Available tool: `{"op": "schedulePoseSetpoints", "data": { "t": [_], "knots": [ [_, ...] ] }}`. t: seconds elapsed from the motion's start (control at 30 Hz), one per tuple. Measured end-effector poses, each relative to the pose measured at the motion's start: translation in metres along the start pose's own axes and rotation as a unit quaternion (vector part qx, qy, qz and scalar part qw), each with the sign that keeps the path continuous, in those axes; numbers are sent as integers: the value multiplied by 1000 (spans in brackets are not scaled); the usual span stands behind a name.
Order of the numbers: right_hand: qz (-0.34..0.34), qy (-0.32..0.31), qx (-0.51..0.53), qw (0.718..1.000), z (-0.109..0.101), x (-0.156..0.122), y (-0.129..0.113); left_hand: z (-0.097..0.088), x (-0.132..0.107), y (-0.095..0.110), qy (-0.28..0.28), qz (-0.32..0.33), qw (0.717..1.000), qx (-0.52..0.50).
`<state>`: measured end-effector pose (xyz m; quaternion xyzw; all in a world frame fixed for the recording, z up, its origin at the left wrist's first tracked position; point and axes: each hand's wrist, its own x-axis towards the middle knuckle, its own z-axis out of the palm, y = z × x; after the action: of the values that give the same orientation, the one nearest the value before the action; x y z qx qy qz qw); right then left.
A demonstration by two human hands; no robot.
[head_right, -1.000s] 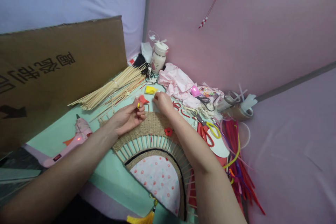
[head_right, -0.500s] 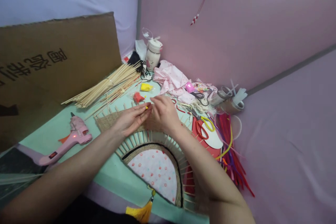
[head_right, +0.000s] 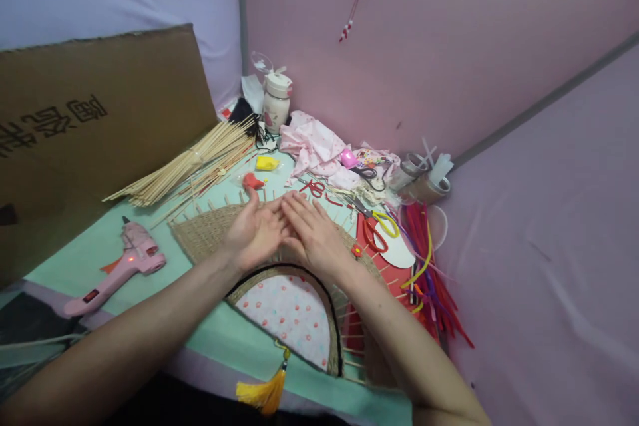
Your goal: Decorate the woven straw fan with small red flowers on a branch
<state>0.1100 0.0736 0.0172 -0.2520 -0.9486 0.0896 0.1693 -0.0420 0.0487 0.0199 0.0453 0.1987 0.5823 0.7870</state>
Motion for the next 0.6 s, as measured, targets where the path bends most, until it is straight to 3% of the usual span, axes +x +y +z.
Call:
{"op": "schedulePoseSetpoints", "data": {
  "t": [0.2,0.3,0.43,0.5,0.6],
  "knots": [
    [-38,-22,99,994,-4,-3,0,-8,9,-10,46,20,998,-41],
    [17,21,55,998,-5,0,6,-8,11,-9,37,11,998,-55],
    [63,10,-54,997,3,6,3,1,6,-13,-21,-5,999,-44],
    [58,-4,-61,996,7,7,-8,4,3,-13,-23,-16,999,-39],
    [-7,-47,-30,998,8,2,-23,4,0,-9,6,-15,999,-30]
  ]
}}
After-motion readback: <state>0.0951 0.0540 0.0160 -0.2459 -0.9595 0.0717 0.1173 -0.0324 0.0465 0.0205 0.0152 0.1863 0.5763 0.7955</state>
